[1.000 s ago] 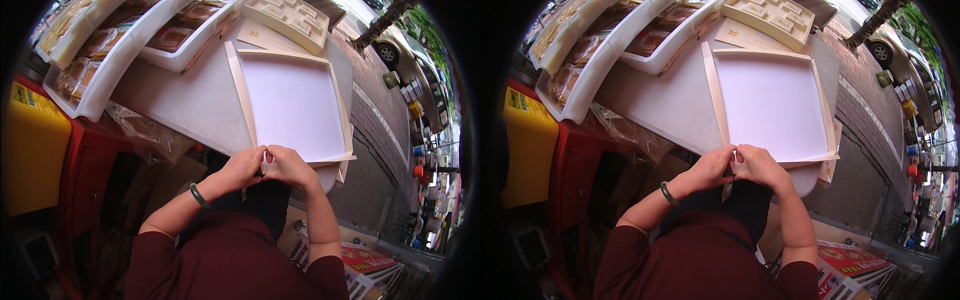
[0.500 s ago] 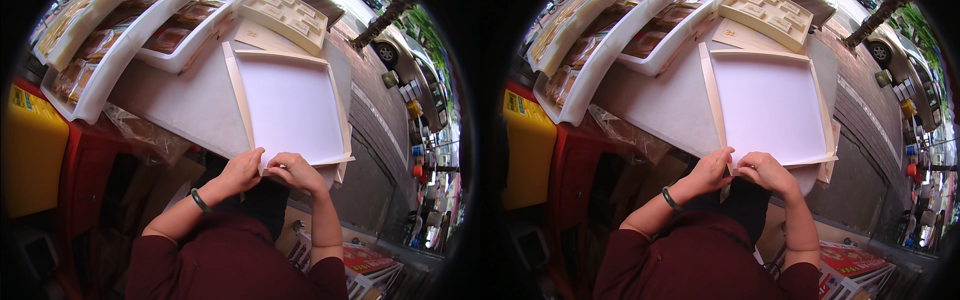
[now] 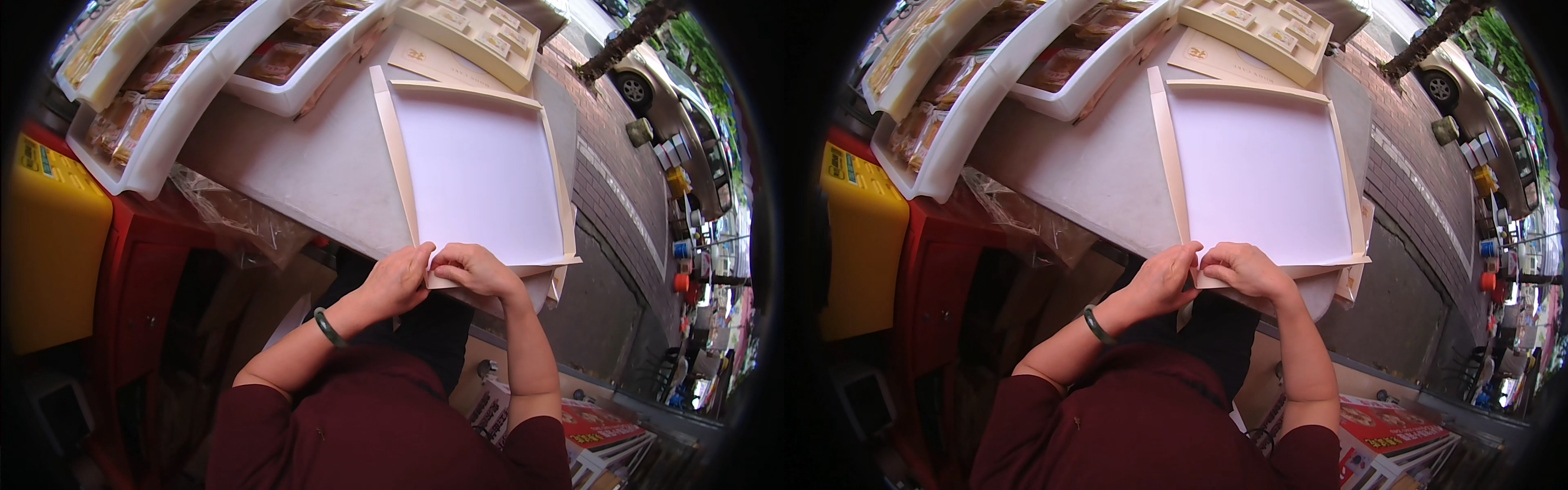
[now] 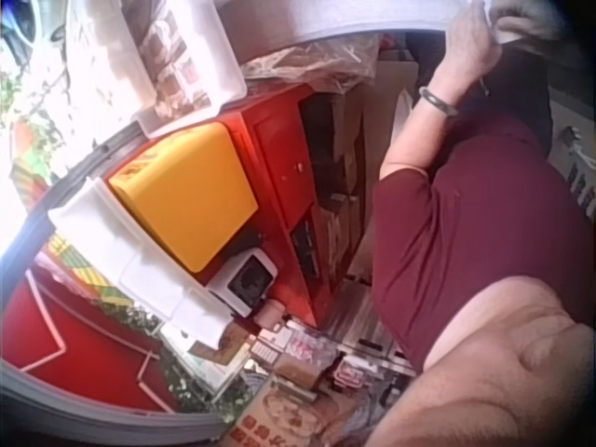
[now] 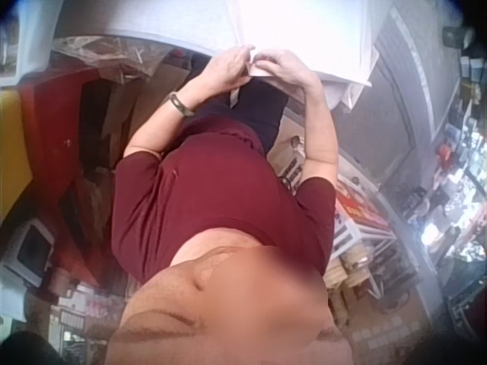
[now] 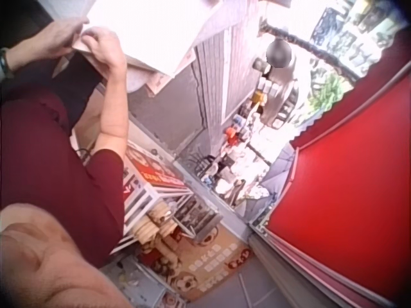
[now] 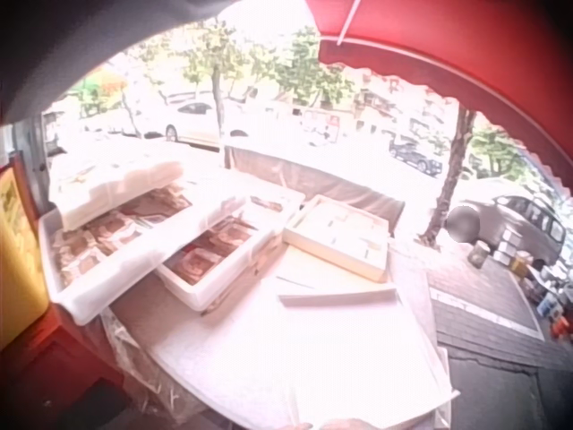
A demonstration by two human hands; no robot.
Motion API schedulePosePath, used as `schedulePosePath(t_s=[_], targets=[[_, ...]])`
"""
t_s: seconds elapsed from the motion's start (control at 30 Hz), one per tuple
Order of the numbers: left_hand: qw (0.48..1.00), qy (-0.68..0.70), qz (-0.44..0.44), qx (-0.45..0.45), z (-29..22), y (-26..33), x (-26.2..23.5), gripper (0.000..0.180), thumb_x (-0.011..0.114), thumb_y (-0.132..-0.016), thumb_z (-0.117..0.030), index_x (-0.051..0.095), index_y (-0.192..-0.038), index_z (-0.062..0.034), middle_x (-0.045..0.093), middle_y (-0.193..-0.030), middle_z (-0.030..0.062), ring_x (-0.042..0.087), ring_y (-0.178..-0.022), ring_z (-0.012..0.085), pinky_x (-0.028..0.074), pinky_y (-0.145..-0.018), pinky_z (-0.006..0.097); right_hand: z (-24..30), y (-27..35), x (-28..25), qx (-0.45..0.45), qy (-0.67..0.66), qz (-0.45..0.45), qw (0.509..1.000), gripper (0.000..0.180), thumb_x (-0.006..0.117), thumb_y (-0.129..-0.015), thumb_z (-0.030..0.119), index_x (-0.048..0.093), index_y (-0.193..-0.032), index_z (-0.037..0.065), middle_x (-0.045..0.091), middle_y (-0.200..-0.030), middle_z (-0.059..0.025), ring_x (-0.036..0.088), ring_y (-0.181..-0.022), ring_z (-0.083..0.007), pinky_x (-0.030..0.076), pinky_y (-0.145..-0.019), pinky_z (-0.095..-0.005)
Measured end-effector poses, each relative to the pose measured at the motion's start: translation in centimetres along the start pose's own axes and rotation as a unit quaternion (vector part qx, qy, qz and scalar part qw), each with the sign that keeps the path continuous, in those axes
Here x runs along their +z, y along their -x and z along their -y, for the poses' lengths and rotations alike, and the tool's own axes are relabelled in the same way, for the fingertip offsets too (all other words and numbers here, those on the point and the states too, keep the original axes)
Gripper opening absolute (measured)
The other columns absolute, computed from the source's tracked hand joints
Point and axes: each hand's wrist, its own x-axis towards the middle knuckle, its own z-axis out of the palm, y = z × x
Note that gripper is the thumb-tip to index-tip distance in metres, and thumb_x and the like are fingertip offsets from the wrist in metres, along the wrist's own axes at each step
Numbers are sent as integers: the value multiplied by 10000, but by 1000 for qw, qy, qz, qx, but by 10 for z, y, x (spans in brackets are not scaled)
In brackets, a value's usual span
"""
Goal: The person assembles a large white and gold gift box by folding the cardboard sides upward and securing the corners together by hand.
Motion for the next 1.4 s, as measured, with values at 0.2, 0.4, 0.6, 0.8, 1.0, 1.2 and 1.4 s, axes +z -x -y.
schedulePosePath(t_s=[0.2,0.4,0.6,0.8,1.0,1.2,1.4], targets=[[1000,-1,-9,9,-1,0,-1,722,818,-675,-51,442,-1291,-24,606,-935,135,634,-884,340,534,-755,412,10,0,7,54,25,-12,998,143,696,-920,148,659,-955,14,688,-823,-121,658,-750,-243,529,-722,-354],[1000,-1,-6,0,-4,0,-2,708,810,-687,-53,442,-1291,-20,604,-932,138,632,-875,341,534,-747,411,8,0,8,32,19,-21,999,156,703,-903,146,640,-915,4,693,-814,-155,664,-734,-286,530,-694,-375],[1000,-8,-8,11,-3,1,-1,713,805,-697,-50,439,-1307,-15,613,-950,127,634,-881,337,537,-755,408,2,6,21,-53,90,-62,993,168,695,-892,166,633,-886,11,681,-832,-171,661,-773,-368,530,-706,-438],[1000,-8,-4,12,-4,0,-3,726,816,-692,-51,438,-1311,-13,623,-961,117,639,-892,330,541,-765,401,1,6,21,-73,90,-59,992,148,688,-892,139,635,-878,2,670,-853,-182,653,-786,-373,526,-711,-442],[1000,-8,-6,16,-1,2,-2,723,825,-687,-53,448,-1301,2,627,-955,114,645,-895,325,543,-765,398,3,12,22,-119,159,-58,978,75,660,-875,96,660,-884,22,645,-847,-132,631,-823,-329,507,-766,-421],[1000,-16,6,5,-4,1,-3,727,831,-685,-56,448,-1300,-1,630,-957,110,646,-899,323,543,-768,398,3,23,22,-141,139,-92,976,111,656,-798,101,689,-902,80,617,-966,-76,576,-960,-296,453,-853,-431],[1000,-19,7,16,-4,0,-4,716,835,-697,-71,446,-1296,-18,631,-972,109,645,-906,325,542,-768,399,0,28,25,-138,158,-90,974,136,678,-786,46,696,-910,99,613,-944,-59,581,-933,-284,448,-842,-412]])
